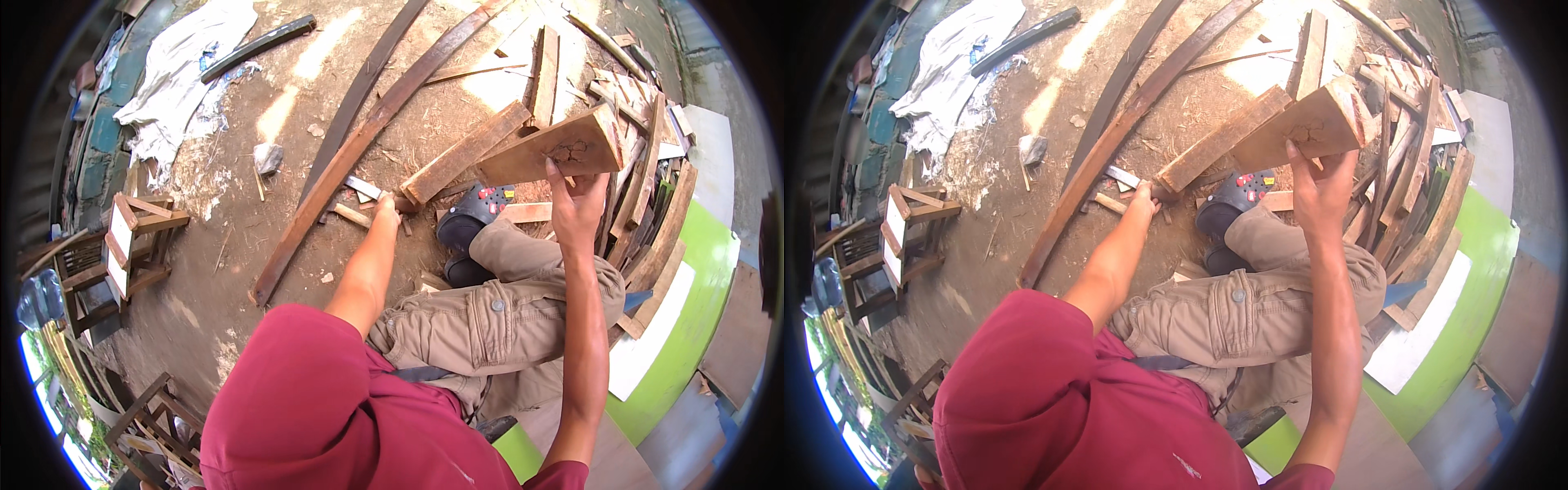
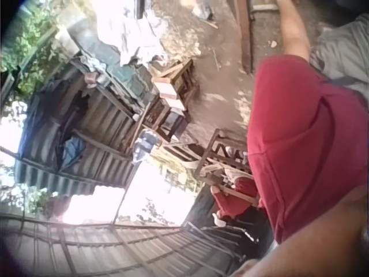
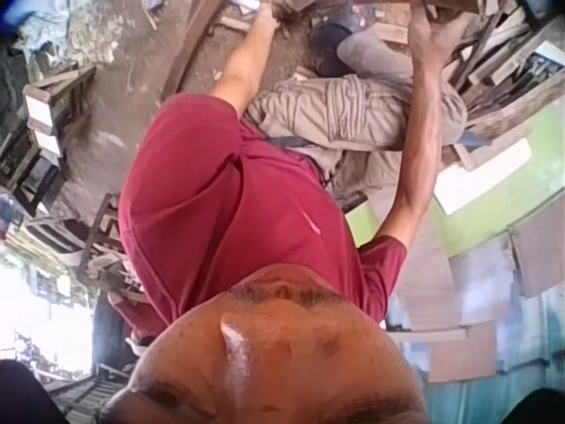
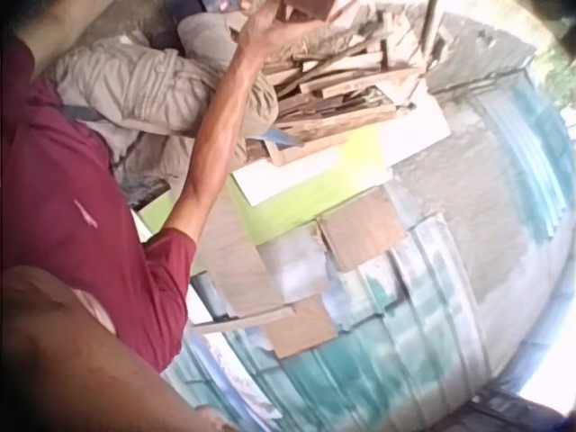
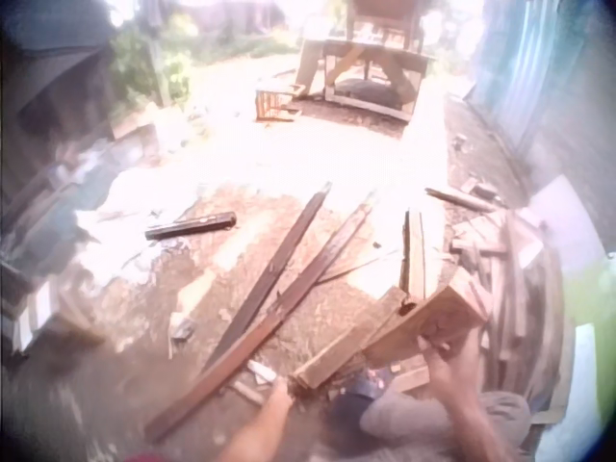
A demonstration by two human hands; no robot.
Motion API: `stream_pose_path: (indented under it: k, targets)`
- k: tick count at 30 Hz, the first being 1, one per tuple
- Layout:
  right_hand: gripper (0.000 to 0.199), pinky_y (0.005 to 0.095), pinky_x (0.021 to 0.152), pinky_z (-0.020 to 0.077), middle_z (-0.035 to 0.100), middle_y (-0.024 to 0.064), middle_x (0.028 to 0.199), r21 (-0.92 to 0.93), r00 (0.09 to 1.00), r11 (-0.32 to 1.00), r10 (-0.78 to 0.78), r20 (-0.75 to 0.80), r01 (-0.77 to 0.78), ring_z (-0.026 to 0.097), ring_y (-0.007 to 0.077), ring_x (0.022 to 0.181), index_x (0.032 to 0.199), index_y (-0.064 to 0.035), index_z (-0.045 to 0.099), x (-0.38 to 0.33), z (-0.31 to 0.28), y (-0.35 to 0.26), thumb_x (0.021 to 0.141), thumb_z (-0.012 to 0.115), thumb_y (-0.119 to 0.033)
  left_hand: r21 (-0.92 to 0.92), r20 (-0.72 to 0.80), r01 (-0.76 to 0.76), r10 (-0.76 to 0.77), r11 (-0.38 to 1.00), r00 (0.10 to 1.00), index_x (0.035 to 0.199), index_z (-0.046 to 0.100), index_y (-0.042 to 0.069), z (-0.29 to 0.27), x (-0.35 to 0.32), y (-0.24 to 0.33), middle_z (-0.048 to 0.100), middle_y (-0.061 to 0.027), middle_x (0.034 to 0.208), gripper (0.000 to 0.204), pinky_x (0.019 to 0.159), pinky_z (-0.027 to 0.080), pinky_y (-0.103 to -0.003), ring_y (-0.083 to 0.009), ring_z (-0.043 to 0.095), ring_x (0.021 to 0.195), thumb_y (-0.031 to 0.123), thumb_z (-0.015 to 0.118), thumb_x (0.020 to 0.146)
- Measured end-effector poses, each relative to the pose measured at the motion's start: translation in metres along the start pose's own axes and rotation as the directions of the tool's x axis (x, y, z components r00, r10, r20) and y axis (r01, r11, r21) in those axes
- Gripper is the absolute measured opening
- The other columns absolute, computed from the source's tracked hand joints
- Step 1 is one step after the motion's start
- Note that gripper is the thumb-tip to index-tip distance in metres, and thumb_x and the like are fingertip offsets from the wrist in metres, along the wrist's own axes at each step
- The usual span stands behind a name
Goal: The person sits on the ground and sharpens a long metal blade using a sharpening stone, then uses a hammer to tap the blade. The person handles wood pieces and metal bars while working in an outdoor area.
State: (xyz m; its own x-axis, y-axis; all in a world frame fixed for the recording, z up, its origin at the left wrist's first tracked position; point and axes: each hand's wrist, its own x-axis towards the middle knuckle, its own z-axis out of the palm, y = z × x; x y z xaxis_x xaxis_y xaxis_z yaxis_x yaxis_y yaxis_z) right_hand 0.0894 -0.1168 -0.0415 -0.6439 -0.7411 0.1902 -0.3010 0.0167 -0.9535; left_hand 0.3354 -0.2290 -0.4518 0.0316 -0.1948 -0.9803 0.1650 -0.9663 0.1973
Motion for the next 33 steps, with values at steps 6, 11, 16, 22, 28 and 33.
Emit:
stream_pose_path:
  k: [6, 11, 16, 22, 28, 33]
  targets:
    - [0.06, 0.0392, 0.101, 0.0546, 0.056, 0.0132, 0.133, -0.009, 0.999, 0.999, 0.031, -0.026, -0.031, 0.058, 0.0224, 0.123, 0.144, -0.0033, 0.035, 0.001, -0.008, -0.002, 0.094, 0.067, 0.003, 0.021, 0.184, -0.072, 0.067, 0.997, 0.981, 0.142, 0.05, 0.012, -0.022, 0.038, -0.017, 0.05, -0.0087, 0.149, 0.05, 0.115, 0.034, -0.048, -0.0284, 0.048, 0.136, 0.044, 0.043, 0.105]
    - [0.06, 0.0374, 0.1, 0.0548, 0.058, 0.0108, 0.128, 0.051, 0.999, 0.998, 0.022, -0.027, -0.02, 0.06, 0.0203, 0.119, 0.144, -0.0049, 0.036, 0.004, -0.005, -0.005, 0.094, 0.067, 0.005, -0.149, 0.112, -0.062, 0.079, 0.987, 0.991, 0.145, 0.045, 0.008, -0.035, 0.033, -0.025, 0.048, -0.0162, 0.15, 0.056, 0.115, 0.033, -0.054, -0.0335, 0.049, 0.136, 0.045, 0.051, 0.102]
    - [0.06, 0.0356, 0.096, 0.0565, 0.059, 0.0122, 0.128, 0.064, 0.998, 0.998, -0.015, -0.064, 0.019, 0.061, 0.0214, 0.119, 0.144, -0.0037, 0.035, 0.0, -0.006, -0.003, 0.094, 0.066, 0.005, 0.057, 0.19, -0.074, 0.061, 0.996, 0.98, 0.148, 0.041, 0.013, -0.025, 0.006, 0.0, 0.046, -0.0124, 0.152, 0.058, 0.117, 0.027, -0.058, -0.0327, 0.039, 0.143, 0.05, 0.046, 0.104]
    - [0.053, 0.0364, 0.097, 0.0559, 0.062, 0.0138, 0.125, 0.077, 0.999, 0.997, 0.016, -0.046, -0.012, 0.063, 0.0216, 0.116, 0.138, -0.0017, 0.039, -0.008, -0.011, -0.004, 0.095, 0.069, -0.001, -0.085, 0.086, -0.147, 0.154, 0.985, 0.984, 0.149, 0.039, 0.008, -0.025, 0.004, -0.011, 0.045, -0.0135, 0.154, 0.054, 0.116, 0.03, -0.058, -0.0327, 0.045, 0.14, 0.036, 0.053, 0.104]
    - [0.046, 0.0446, 0.103, 0.0508, 0.065, 0.019, 0.124, 0.012, 1.0, 1.0, 0.022, -0.01, -0.022, 0.063, 0.0272, 0.121, 0.132, 0.0009, 0.042, -0.001, -0.006, -0.01, 0.094, 0.069, -0.004, -0.006, 0.052, -0.191, 0.191, 0.982, 0.98, 0.137, 0.045, 0.005, -0.041, -0.023, -0.006, 0.054, -0.0198, 0.136, 0.055, 0.093, 0.052, -0.058, -0.0377, 0.061, 0.118, 0.016, 0.069, 0.089]
    - [0.046, 0.0389, 0.099, 0.0541, 0.064, 0.0186, 0.124, -0.04, 0.996, 0.996, -0.082, -0.034, 0.081, 0.064, 0.0248, 0.118, 0.131, 0.0016, 0.042, 0.0, -0.005, -0.018, 0.095, 0.069, -0.003, -0.292, 0.029, -0.168, 0.185, 0.941, 0.982, 0.126, 0.047, 0.005, -0.035, -0.081, 0.02, 0.06, -0.0177, 0.118, 0.041, 0.083, 0.059, -0.05, -0.0351, 0.067, 0.098, 0.012, 0.061, 0.088]
